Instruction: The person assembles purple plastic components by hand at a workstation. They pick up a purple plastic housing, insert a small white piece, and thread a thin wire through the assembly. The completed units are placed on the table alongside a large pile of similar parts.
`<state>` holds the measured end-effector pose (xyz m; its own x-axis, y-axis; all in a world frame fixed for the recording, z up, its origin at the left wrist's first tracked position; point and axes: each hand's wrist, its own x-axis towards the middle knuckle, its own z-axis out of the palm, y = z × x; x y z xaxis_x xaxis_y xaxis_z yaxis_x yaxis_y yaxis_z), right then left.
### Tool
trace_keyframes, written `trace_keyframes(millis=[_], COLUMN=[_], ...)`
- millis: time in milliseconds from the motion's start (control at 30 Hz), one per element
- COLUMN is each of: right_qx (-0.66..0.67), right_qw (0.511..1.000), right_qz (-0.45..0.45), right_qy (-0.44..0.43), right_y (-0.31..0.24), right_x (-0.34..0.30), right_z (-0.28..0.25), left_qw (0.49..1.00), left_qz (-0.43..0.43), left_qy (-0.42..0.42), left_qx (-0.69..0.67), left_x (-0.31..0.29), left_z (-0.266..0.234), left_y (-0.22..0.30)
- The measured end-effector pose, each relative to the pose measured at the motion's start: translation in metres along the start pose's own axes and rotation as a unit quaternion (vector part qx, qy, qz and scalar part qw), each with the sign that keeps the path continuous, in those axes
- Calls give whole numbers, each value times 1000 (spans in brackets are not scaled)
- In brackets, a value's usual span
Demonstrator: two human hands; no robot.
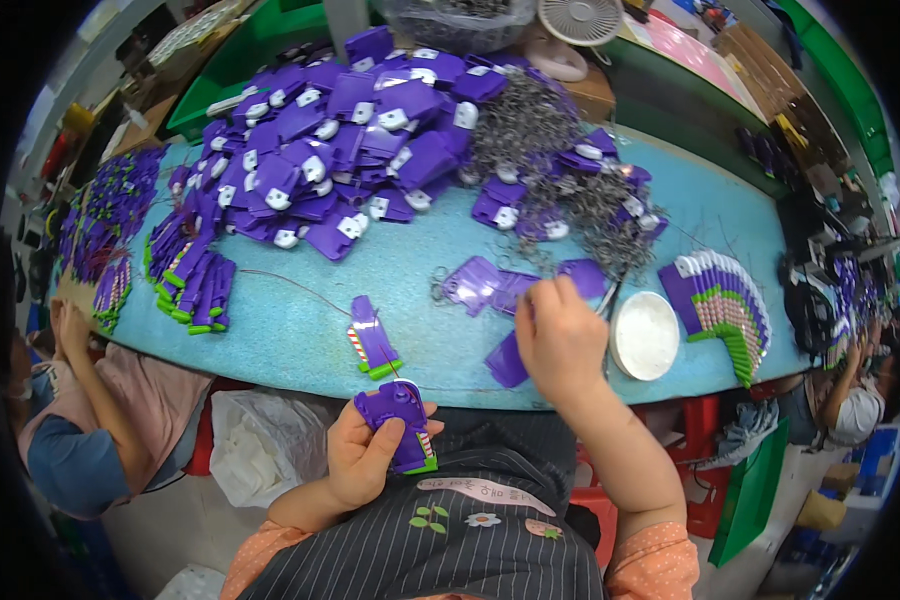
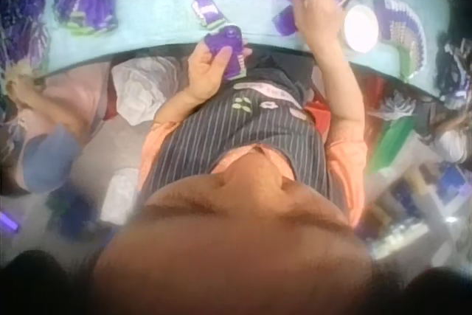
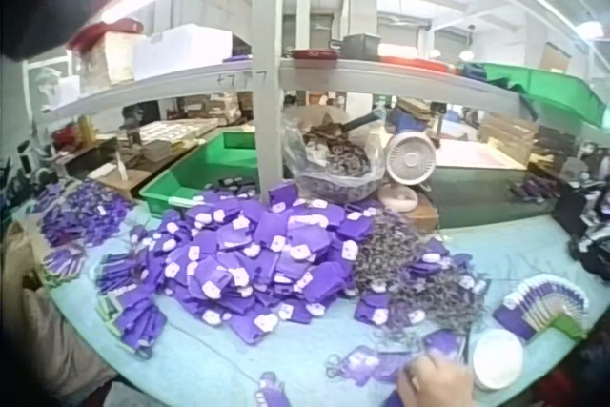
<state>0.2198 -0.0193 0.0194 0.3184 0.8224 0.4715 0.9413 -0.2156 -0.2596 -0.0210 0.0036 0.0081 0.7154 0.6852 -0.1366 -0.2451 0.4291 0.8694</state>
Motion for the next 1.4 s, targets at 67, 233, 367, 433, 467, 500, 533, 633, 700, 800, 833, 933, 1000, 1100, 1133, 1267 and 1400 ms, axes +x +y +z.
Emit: trace_keyframes(millis=[67, 233, 367, 433, 467, 500, 533, 633, 700, 800, 833, 933, 1000, 1100, 1133, 1267, 1400], right_qx=[-8, 92, 239, 317, 354, 351, 347, 300, 241, 261, 281, 325, 335, 352, 376, 538, 582], right_qw=[1000, 995, 965, 934, 916, 920, 924, 949, 970, 965, 959, 939, 930, 922, 911, 788, 722], right_qz=[11, -9, 102, 156, 183, 168, 153, 90, 11, -5, 6, 50, 95, 118, 118, 212, 230], right_qy=[-10, -44, -45, -46, -47, -50, -53, -13, 31, 8, -23, -96, -118, -112, -122, -210, -295], right_y=[7, 11, 13, 13, 13, 12, 10, 6, 7, 4, 4, 6, 8, 13, 14, 20, 27], right_x=[-24, -52, -51, -46, -44, -41, -39, -34, -31, -25, -23, -21, -23, -24, -24, -26, -27], right_z=[-2, -10, -9, -9, -9, -10, -10, -12, -13, -19, -23, -33, -36, -36, -35, -36, -39], left_qw=[1000, 1000, 1000, 999, 998, 996, 992, 986, 981, 988, 991, 992, 988, 973, 964, 955, 968], left_qz=[2, -6, -19, -43, -58, -67, -75, -85, -108, -93, -83, -75, -102, -159, -181, -204, -163], left_qy=[-10, -9, 1, 0, -3, -12, -20, -35, -47, -43, -43, -44, -55, -85, -96, -114, -117], left_qx=[-8, -1, -5, -19, -31, -64, -98, -142, -153, -115, -99, -95, -97, -145, -168, -182, -149], left_x=[6, 25, 44, 59, 66, 73, 80, 93, 98, 103, 104, 105, 104, 105, 106, 105, 98], left_z=[8, 20, 26, 27, 29, 30, 30, 30, 25, 23, 23, 23, 24, 21, 18, 12, 23], left_y=[-9, -24, -28, -31, -29, -26, -23, -8, 1, 2, 2, 4, 6, 9, 10, 8, 15])
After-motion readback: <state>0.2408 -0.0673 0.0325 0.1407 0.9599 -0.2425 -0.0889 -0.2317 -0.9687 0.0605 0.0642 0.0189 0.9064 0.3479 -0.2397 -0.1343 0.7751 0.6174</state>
